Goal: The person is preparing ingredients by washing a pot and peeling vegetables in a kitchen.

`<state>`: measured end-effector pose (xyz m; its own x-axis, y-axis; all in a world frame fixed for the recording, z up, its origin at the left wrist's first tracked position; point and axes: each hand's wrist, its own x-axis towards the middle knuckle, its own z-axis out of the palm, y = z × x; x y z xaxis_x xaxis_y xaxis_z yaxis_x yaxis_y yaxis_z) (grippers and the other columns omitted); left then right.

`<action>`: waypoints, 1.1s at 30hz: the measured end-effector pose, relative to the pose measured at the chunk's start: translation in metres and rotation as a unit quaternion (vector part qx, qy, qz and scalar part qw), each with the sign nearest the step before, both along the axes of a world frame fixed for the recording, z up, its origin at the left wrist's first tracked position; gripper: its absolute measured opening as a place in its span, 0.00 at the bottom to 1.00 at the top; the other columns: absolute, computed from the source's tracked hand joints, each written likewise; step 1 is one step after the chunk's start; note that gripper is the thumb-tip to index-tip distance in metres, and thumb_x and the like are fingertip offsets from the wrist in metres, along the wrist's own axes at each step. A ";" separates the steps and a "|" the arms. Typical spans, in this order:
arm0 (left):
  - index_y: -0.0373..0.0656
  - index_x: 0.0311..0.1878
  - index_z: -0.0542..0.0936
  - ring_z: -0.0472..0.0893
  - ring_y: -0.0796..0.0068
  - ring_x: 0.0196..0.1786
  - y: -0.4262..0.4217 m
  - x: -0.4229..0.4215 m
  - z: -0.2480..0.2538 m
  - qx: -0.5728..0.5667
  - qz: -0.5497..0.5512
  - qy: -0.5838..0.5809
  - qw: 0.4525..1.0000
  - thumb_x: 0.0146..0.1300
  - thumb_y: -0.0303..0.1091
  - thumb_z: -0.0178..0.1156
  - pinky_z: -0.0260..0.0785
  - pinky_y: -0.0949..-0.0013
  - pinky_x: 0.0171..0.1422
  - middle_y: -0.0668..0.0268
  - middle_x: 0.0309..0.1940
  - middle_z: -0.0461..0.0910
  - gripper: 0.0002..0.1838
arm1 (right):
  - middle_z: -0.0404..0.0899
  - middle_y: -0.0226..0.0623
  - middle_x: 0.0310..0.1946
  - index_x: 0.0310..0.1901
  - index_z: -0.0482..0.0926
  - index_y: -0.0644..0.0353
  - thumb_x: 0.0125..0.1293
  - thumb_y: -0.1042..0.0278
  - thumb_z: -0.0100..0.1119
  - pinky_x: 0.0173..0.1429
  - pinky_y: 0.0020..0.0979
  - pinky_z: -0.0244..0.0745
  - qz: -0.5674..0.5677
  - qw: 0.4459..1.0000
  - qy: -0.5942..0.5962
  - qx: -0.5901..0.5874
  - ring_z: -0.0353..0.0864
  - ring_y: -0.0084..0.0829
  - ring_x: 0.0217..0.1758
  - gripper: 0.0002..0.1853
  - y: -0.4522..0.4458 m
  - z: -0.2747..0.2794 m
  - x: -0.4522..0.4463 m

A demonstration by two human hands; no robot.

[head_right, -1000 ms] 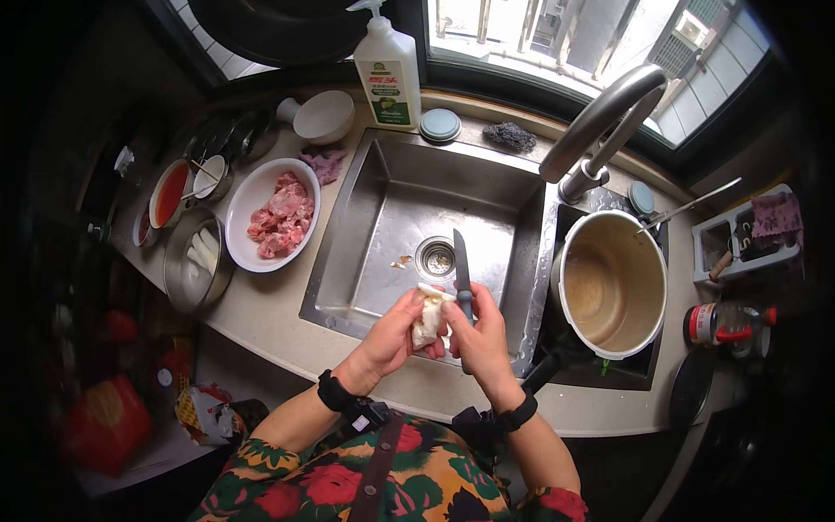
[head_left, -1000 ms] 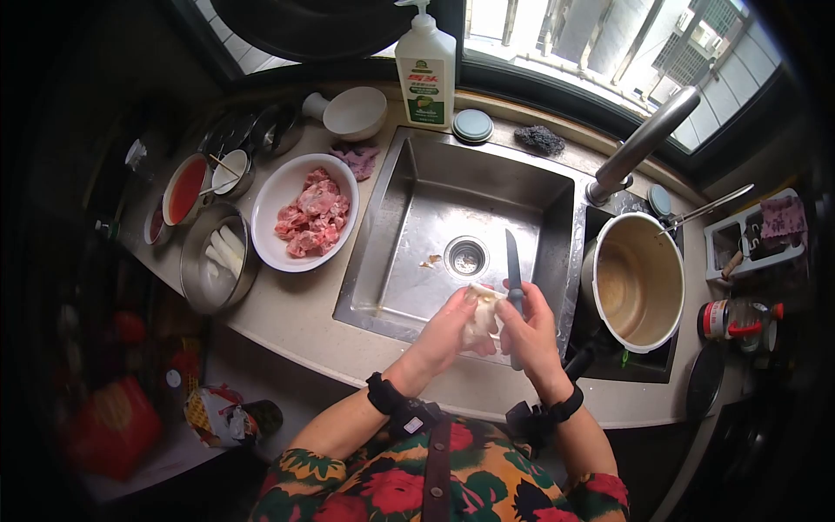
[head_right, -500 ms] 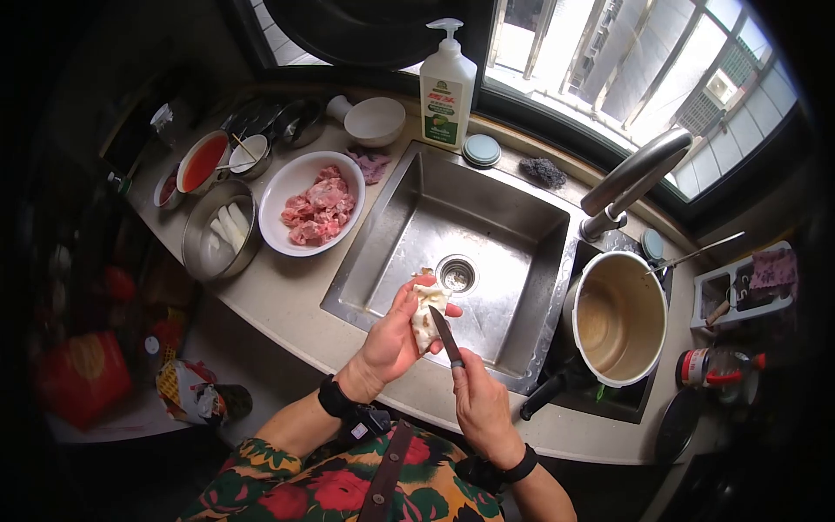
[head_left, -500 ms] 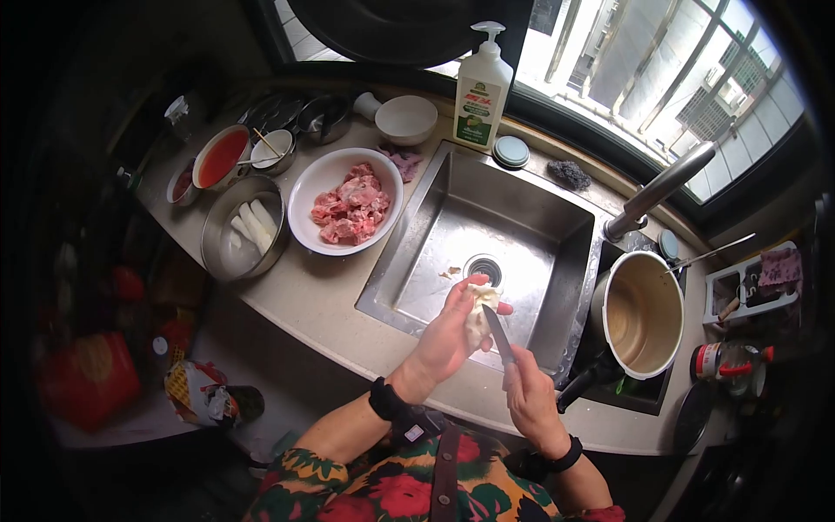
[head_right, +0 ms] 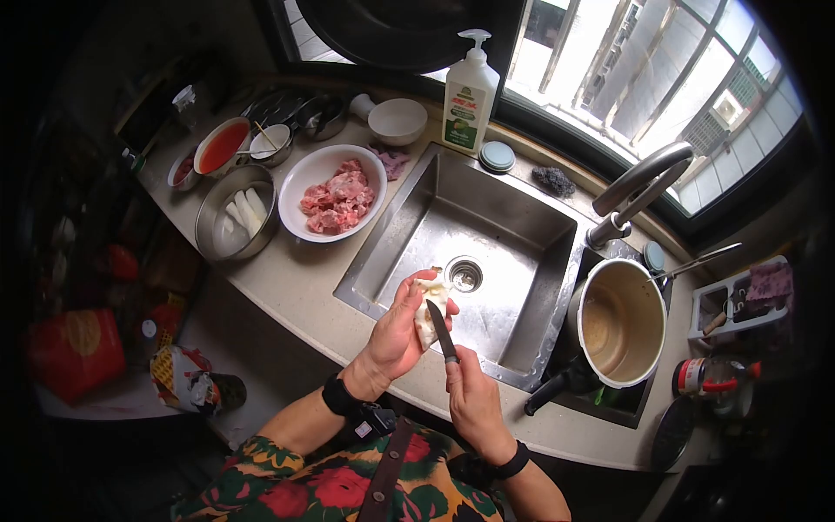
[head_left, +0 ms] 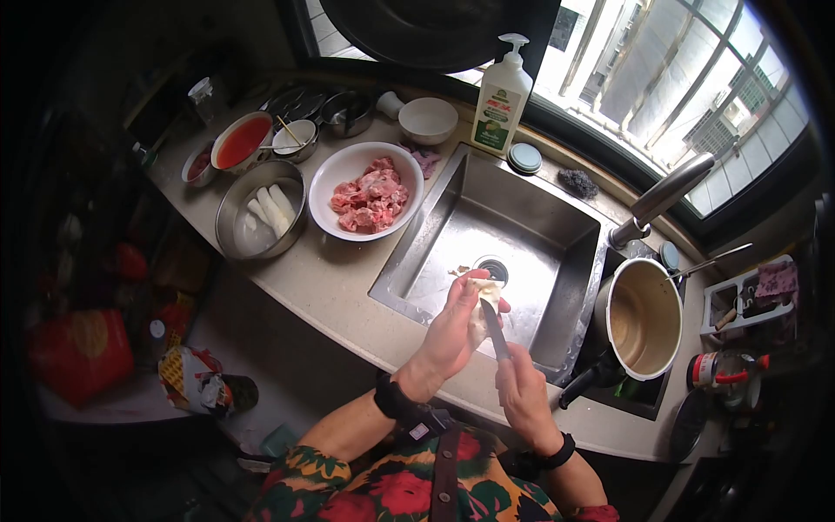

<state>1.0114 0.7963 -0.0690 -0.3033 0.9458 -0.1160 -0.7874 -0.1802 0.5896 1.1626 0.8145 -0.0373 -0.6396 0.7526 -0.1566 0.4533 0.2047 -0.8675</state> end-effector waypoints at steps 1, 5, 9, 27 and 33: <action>0.50 0.59 0.60 0.74 0.75 0.37 -0.002 -0.002 0.002 -0.003 0.003 0.005 1.000 0.71 0.43 0.37 0.69 0.73 0.40 0.57 0.39 0.74 0.17 | 0.70 0.44 0.18 0.48 0.67 0.59 0.68 0.66 0.44 0.27 0.38 0.65 0.008 0.999 -0.017 0.026 0.74 0.44 0.22 0.10 0.000 0.001 0.002; 0.52 0.59 0.60 0.74 0.79 0.36 -0.003 -0.007 0.000 -0.012 -0.003 0.032 0.999 0.71 0.44 0.37 0.67 0.77 0.34 0.59 0.39 0.74 0.17 | 0.71 0.47 0.20 0.49 0.66 0.58 0.67 0.67 0.44 0.28 0.41 0.65 0.023 0.996 -0.036 0.078 0.74 0.50 0.24 0.11 -0.002 -0.004 0.006; 0.52 0.59 0.60 0.73 0.80 0.36 -0.003 -0.006 -0.004 -0.011 -0.017 0.029 0.999 0.71 0.44 0.37 0.67 0.78 0.33 0.60 0.39 0.74 0.17 | 0.71 0.47 0.20 0.50 0.66 0.58 0.67 0.67 0.44 0.29 0.41 0.65 0.024 0.997 -0.035 0.064 0.74 0.49 0.25 0.11 -0.004 -0.002 0.006; 0.51 0.57 0.58 0.72 0.80 0.34 0.011 -0.001 -0.013 -0.032 0.083 0.100 0.991 0.70 0.47 0.38 0.68 0.77 0.40 0.62 0.38 0.73 0.17 | 0.67 0.32 0.17 0.50 0.64 0.62 0.70 0.65 0.40 0.25 0.29 0.63 0.003 0.995 0.016 -0.103 0.68 0.25 0.20 0.12 -0.001 -0.013 -0.010; 0.52 0.56 0.58 0.71 0.81 0.33 0.013 -0.005 -0.020 -0.067 -0.015 0.104 0.992 0.70 0.48 0.37 0.67 0.79 0.36 0.63 0.37 0.73 0.17 | 0.67 0.28 0.18 0.49 0.64 0.59 0.71 0.61 0.39 0.21 0.23 0.60 0.009 0.980 0.036 -0.195 0.66 0.19 0.18 0.13 0.000 -0.027 -0.003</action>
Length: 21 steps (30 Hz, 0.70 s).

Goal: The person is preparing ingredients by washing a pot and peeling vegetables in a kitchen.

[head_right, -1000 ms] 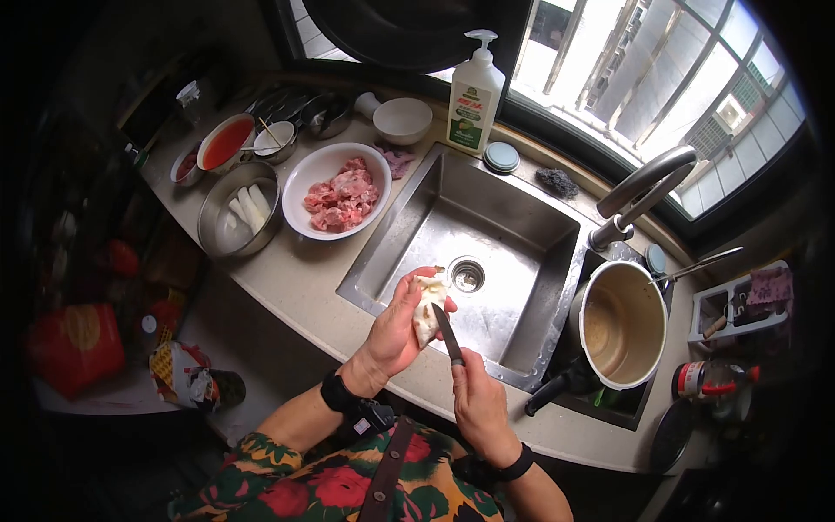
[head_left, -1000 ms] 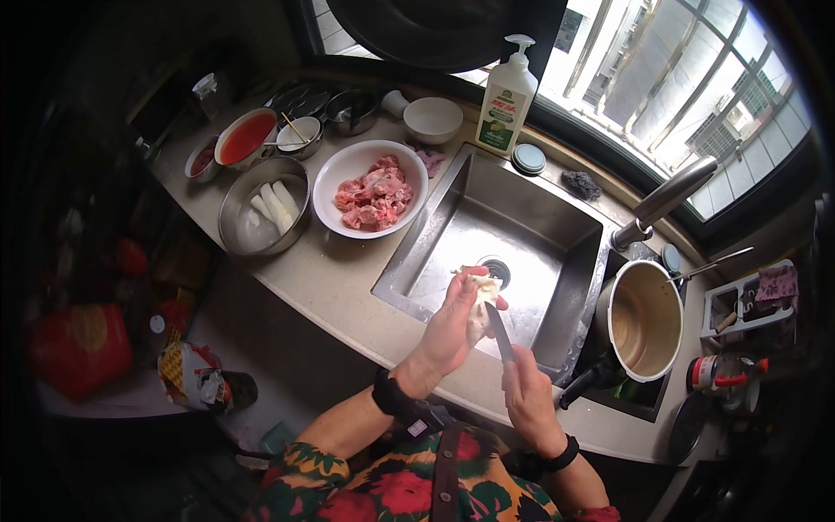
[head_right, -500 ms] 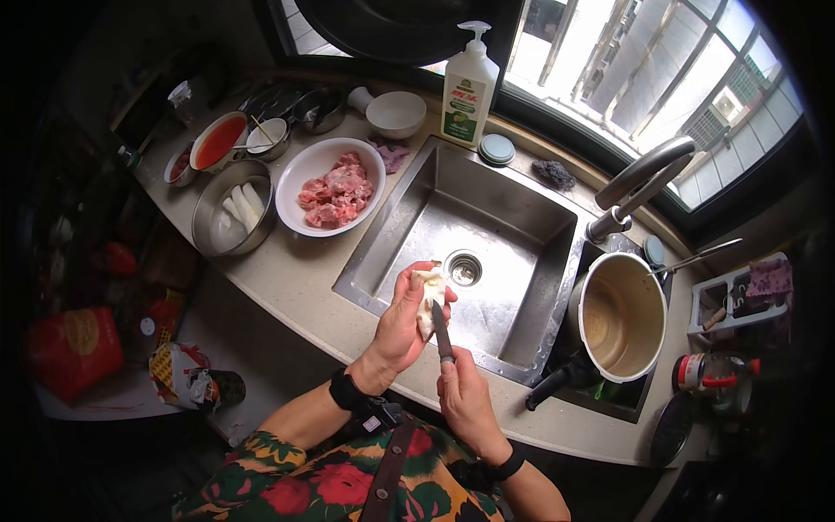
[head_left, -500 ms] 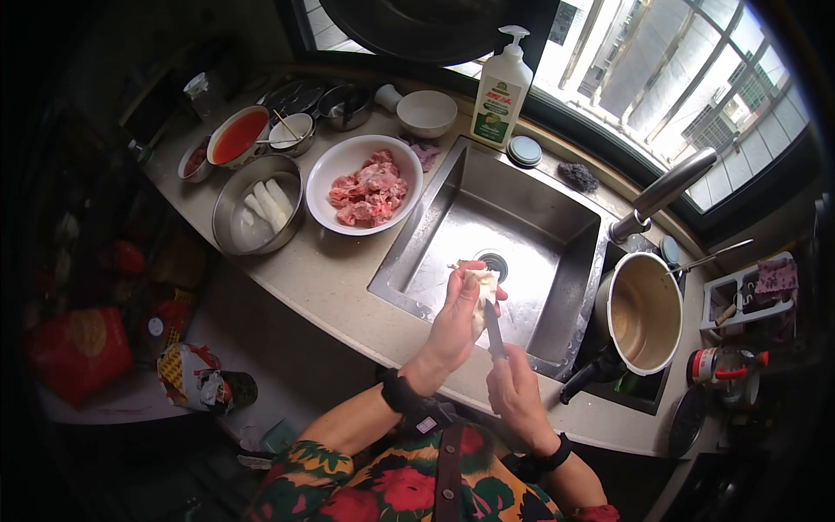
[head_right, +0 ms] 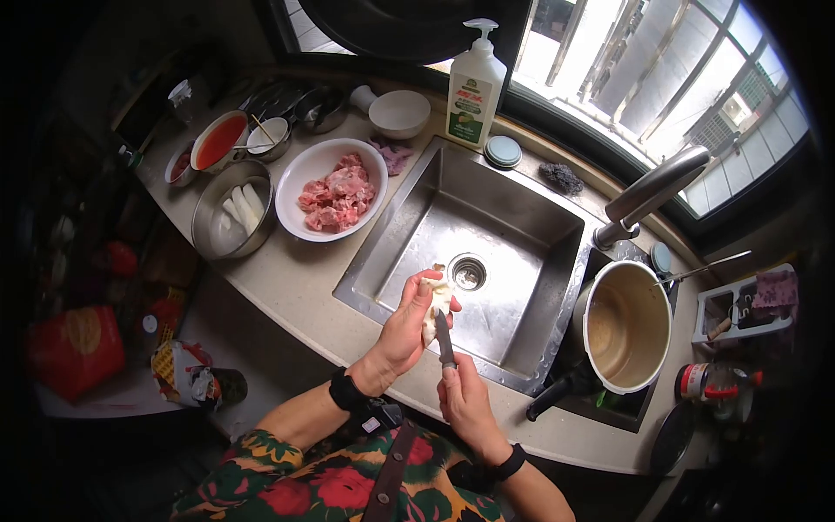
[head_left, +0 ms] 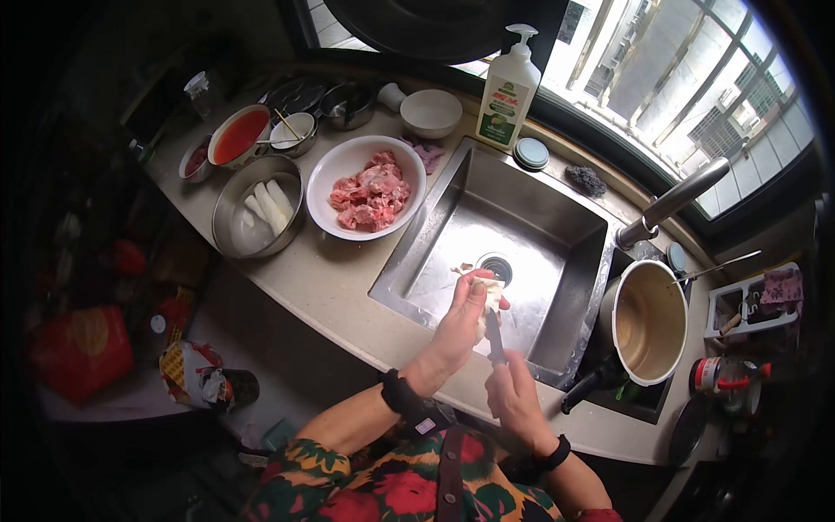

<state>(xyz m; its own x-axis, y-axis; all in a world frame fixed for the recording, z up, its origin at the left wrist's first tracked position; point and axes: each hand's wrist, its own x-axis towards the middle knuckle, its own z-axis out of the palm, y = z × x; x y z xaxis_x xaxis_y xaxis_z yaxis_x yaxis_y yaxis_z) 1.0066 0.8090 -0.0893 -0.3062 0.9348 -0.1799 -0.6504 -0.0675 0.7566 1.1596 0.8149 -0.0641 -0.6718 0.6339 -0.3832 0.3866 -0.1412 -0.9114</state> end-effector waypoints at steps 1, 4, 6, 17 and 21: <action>0.52 0.56 0.58 0.71 0.81 0.33 0.002 0.004 0.000 -0.005 0.027 0.002 1.000 0.70 0.48 0.37 0.67 0.79 0.36 0.63 0.37 0.73 0.17 | 0.67 0.28 0.19 0.50 0.64 0.59 0.71 0.60 0.38 0.20 0.21 0.59 -0.032 0.996 0.034 -0.074 0.65 0.18 0.17 0.13 -0.004 0.001 -0.003; 0.52 0.57 0.58 0.71 0.81 0.33 0.007 0.012 0.005 -0.013 0.067 -0.016 0.998 0.70 0.49 0.37 0.66 0.79 0.36 0.63 0.38 0.72 0.17 | 0.67 0.29 0.23 0.49 0.63 0.58 0.72 0.58 0.37 0.18 0.17 0.59 -0.076 0.972 0.104 -0.194 0.62 0.16 0.15 0.13 -0.006 0.004 -0.011; 0.52 0.57 0.56 0.71 0.81 0.35 0.009 0.012 0.004 -0.005 0.092 0.013 0.996 0.70 0.48 0.38 0.67 0.79 0.37 0.63 0.41 0.70 0.18 | 0.66 0.30 0.22 0.49 0.63 0.57 0.71 0.58 0.37 0.18 0.18 0.60 -0.073 0.962 0.119 -0.236 0.62 0.17 0.14 0.13 -0.002 0.005 -0.012; 0.51 0.58 0.54 0.71 0.78 0.41 0.014 0.018 -0.005 0.036 0.080 0.061 0.994 0.70 0.44 0.38 0.67 0.76 0.41 0.58 0.51 0.68 0.17 | 0.63 0.33 0.20 0.49 0.63 0.57 0.71 0.57 0.37 0.16 0.23 0.61 -0.055 0.834 0.268 -0.479 0.60 0.21 0.12 0.14 0.020 0.008 -0.005; 0.51 0.57 0.56 0.73 0.73 0.41 0.012 0.017 -0.008 0.051 0.060 -0.071 0.994 0.70 0.44 0.39 0.69 0.72 0.42 0.57 0.52 0.68 0.16 | 0.65 0.33 0.20 0.49 0.63 0.57 0.70 0.56 0.38 0.16 0.24 0.61 -0.084 0.867 0.246 -0.425 0.62 0.22 0.12 0.14 0.026 0.005 0.006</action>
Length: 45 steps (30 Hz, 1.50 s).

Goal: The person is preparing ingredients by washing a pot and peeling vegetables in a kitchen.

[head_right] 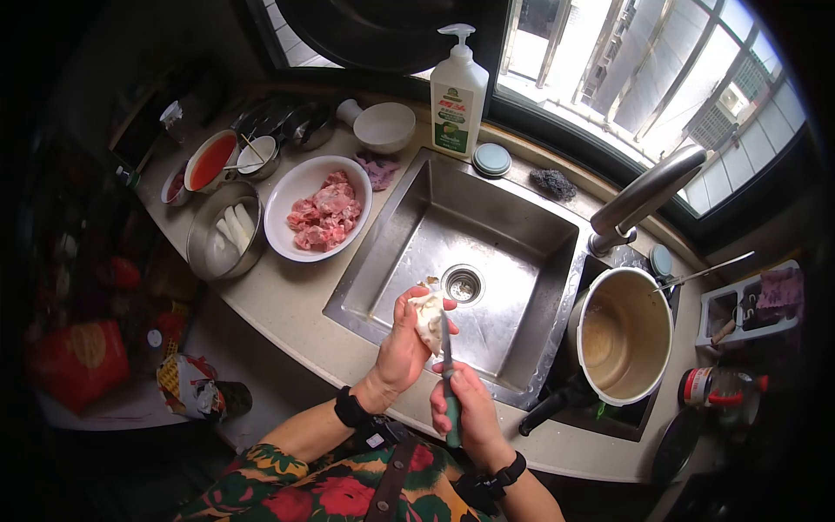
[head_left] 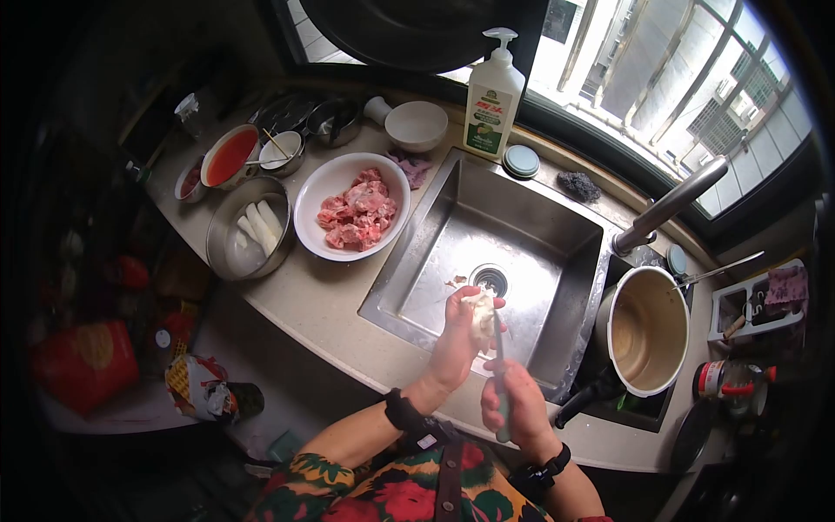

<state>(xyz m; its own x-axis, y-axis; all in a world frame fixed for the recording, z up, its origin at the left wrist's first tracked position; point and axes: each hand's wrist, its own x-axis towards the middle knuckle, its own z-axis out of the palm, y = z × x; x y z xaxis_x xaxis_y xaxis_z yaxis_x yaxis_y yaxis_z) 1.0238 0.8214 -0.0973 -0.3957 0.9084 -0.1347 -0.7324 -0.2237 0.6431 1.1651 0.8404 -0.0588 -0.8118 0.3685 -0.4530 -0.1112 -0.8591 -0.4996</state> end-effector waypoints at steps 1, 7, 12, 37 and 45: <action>0.53 0.57 0.57 0.74 0.71 0.41 0.000 -0.003 0.000 0.019 -0.005 -0.043 0.999 0.70 0.45 0.39 0.70 0.71 0.42 0.57 0.52 0.69 0.16 | 0.66 0.33 0.21 0.48 0.64 0.57 0.70 0.56 0.38 0.16 0.24 0.61 -0.021 0.997 -0.042 0.061 0.62 0.22 0.12 0.15 0.001 -0.001 0.002; 0.48 0.54 0.60 0.76 0.65 0.42 -0.003 -0.006 0.013 -0.063 -0.046 -0.059 0.995 0.61 0.30 0.45 0.70 0.68 0.39 0.53 0.51 0.70 0.17 | 0.69 0.32 0.28 0.46 0.64 0.62 0.61 0.72 0.54 0.16 0.16 0.60 -0.148 0.944 -0.138 0.262 0.65 0.16 0.14 0.14 0.015 -0.007 -0.008; 0.47 0.58 0.61 0.75 0.64 0.48 -0.001 -0.002 0.004 -0.066 -0.055 -0.068 0.994 0.63 0.30 0.39 0.69 0.63 0.51 0.50 0.54 0.69 0.19 | 0.69 0.31 0.29 0.45 0.64 0.62 0.62 0.71 0.54 0.15 0.16 0.59 -0.124 0.935 -0.146 0.299 0.64 0.14 0.13 0.13 0.021 -0.008 -0.005; 0.38 0.49 0.71 0.71 0.86 0.37 0.006 0.007 0.021 -0.175 -0.101 0.271 0.941 0.61 0.23 0.46 0.64 0.82 0.39 0.68 0.36 0.75 0.14 | 0.75 0.46 0.32 0.46 0.67 0.61 0.51 0.77 0.59 0.31 0.40 0.72 -0.159 0.678 -0.302 0.651 0.77 0.47 0.31 0.20 0.016 -0.019 -0.008; 0.40 0.41 0.72 0.64 0.90 0.25 0.019 0.017 0.021 -0.192 -0.123 0.211 0.950 0.54 0.23 0.42 0.55 0.82 0.24 0.72 0.29 0.72 0.13 | 0.75 0.46 0.31 0.47 0.67 0.62 0.52 0.76 0.57 0.31 0.40 0.71 -0.146 0.696 -0.304 0.634 0.77 0.48 0.30 0.19 0.018 -0.025 0.003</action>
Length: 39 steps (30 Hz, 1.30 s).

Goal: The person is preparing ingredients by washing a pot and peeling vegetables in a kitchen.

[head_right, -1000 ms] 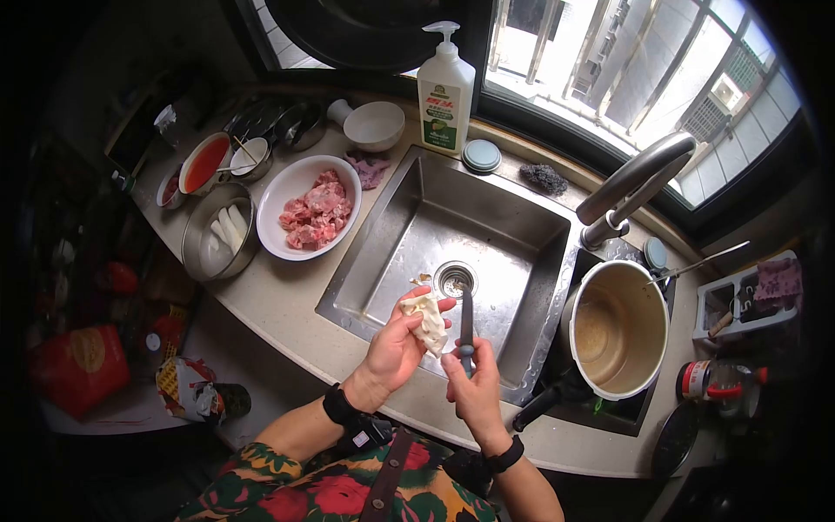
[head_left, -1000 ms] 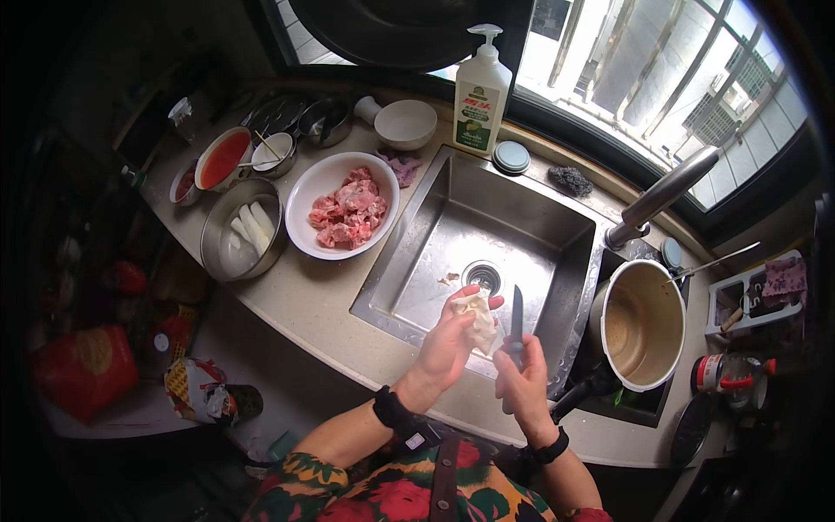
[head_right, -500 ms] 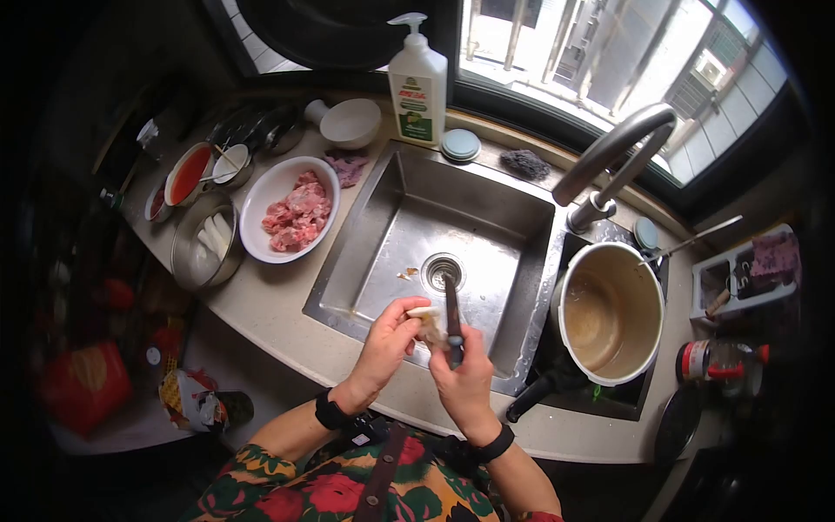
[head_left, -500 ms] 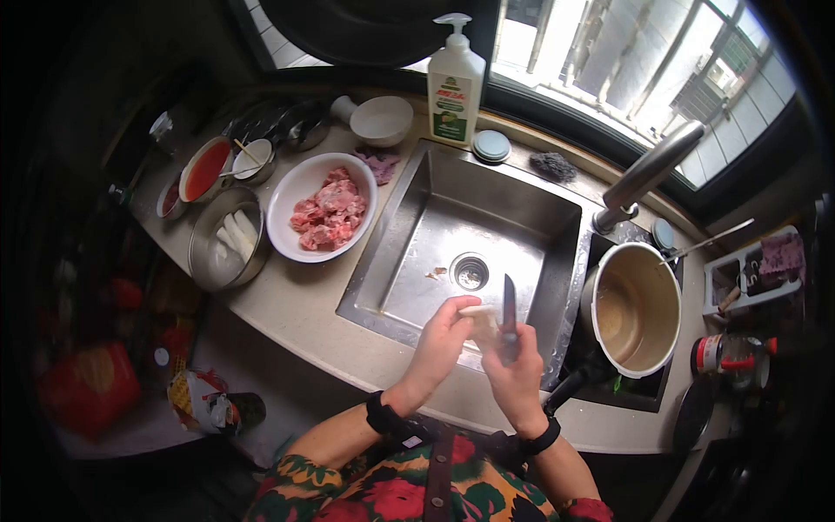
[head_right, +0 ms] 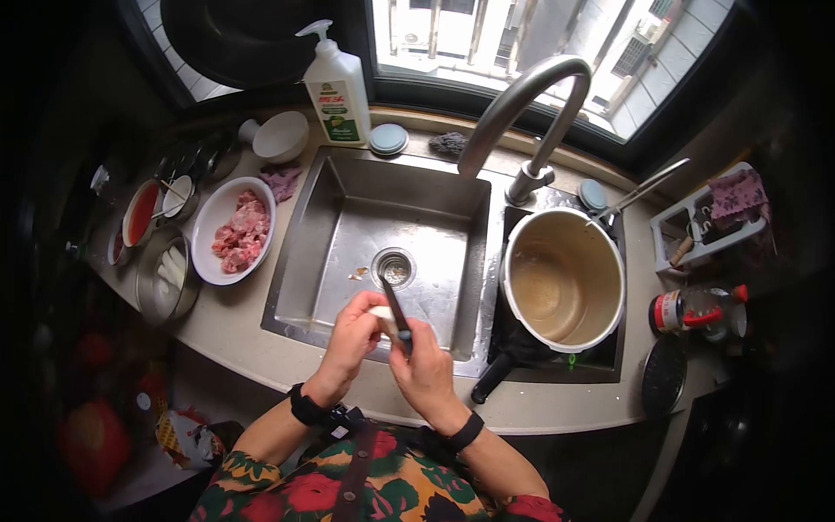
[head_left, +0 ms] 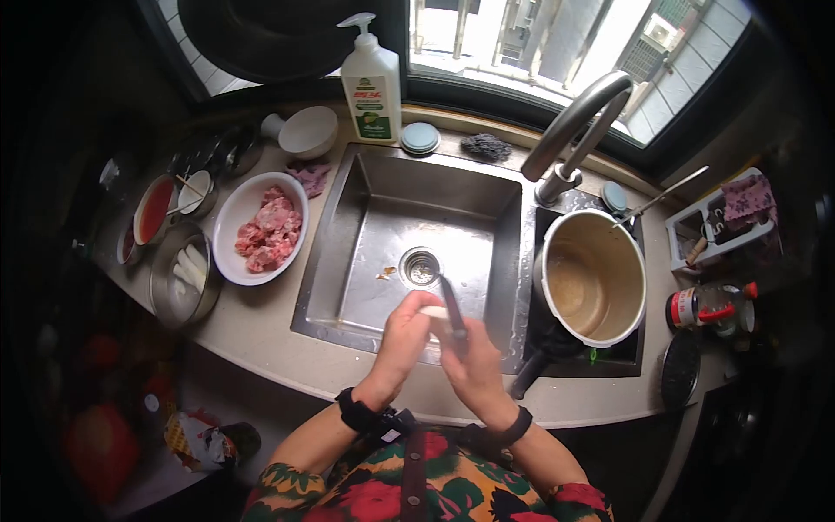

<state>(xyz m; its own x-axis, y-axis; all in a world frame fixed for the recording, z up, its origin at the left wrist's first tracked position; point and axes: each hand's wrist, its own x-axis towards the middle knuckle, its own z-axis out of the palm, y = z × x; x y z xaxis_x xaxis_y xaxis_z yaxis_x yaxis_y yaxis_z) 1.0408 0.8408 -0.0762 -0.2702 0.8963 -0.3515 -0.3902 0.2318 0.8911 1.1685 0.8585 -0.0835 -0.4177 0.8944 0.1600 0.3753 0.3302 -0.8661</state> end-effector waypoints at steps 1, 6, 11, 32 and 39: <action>0.40 0.42 0.72 0.63 0.89 0.22 0.000 -0.001 -0.004 0.001 -0.007 -0.044 0.999 0.53 0.22 0.41 0.54 0.83 0.22 0.71 0.28 0.72 0.14 | 0.75 0.47 0.31 0.47 0.67 0.62 0.52 0.76 0.57 0.32 0.39 0.71 -0.010 1.000 0.010 -0.017 0.78 0.47 0.30 0.19 0.002 0.003 0.001; 0.37 0.44 0.70 0.65 0.87 0.21 0.002 -0.004 -0.010 -0.008 0.011 -0.094 0.996 0.53 0.21 0.43 0.57 0.82 0.20 0.69 0.28 0.72 0.14 | 0.74 0.36 0.28 0.46 0.67 0.64 0.52 0.73 0.59 0.33 0.27 0.69 -0.013 0.987 0.066 -0.147 0.73 0.25 0.28 0.19 0.013 0.010 0.005; 0.36 0.47 0.70 0.71 0.87 0.26 0.000 -0.004 0.004 0.040 0.033 0.008 0.999 0.55 0.22 0.52 0.63 0.84 0.23 0.67 0.30 0.74 0.14 | 0.73 0.30 0.29 0.42 0.67 0.63 0.54 0.71 0.61 0.21 0.17 0.61 -0.013 0.962 0.139 -0.236 0.69 0.14 0.24 0.16 0.015 0.004 0.003; 0.36 0.36 0.73 0.74 0.83 0.24 0.003 -0.021 -0.015 0.024 0.092 0.095 0.991 0.53 0.19 0.45 0.64 0.80 0.20 0.64 0.32 0.77 0.09 | 0.72 0.40 0.23 0.45 0.66 0.63 0.52 0.76 0.55 0.23 0.32 0.67 0.030 0.997 0.015 -0.068 0.73 0.34 0.19 0.18 0.012 0.006 -0.009; 0.35 0.36 0.75 0.72 0.81 0.24 0.004 -0.057 -0.055 0.011 0.079 0.519 0.851 0.55 0.25 0.54 0.67 0.77 0.30 0.63 0.39 0.74 0.06 | 0.70 0.30 0.22 0.45 0.64 0.66 0.54 0.76 0.57 0.13 0.20 0.57 -0.019 0.878 0.169 -0.447 0.63 0.16 0.11 0.17 0.021 0.017 -0.005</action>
<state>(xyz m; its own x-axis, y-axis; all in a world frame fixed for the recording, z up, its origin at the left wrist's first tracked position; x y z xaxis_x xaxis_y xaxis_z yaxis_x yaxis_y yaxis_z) 0.9834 0.8453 -0.1314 -0.5419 0.8238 0.1664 0.5857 0.2282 0.7777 1.1630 0.8791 -0.0668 -0.4492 0.7371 -0.5048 0.0433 -0.5464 -0.8364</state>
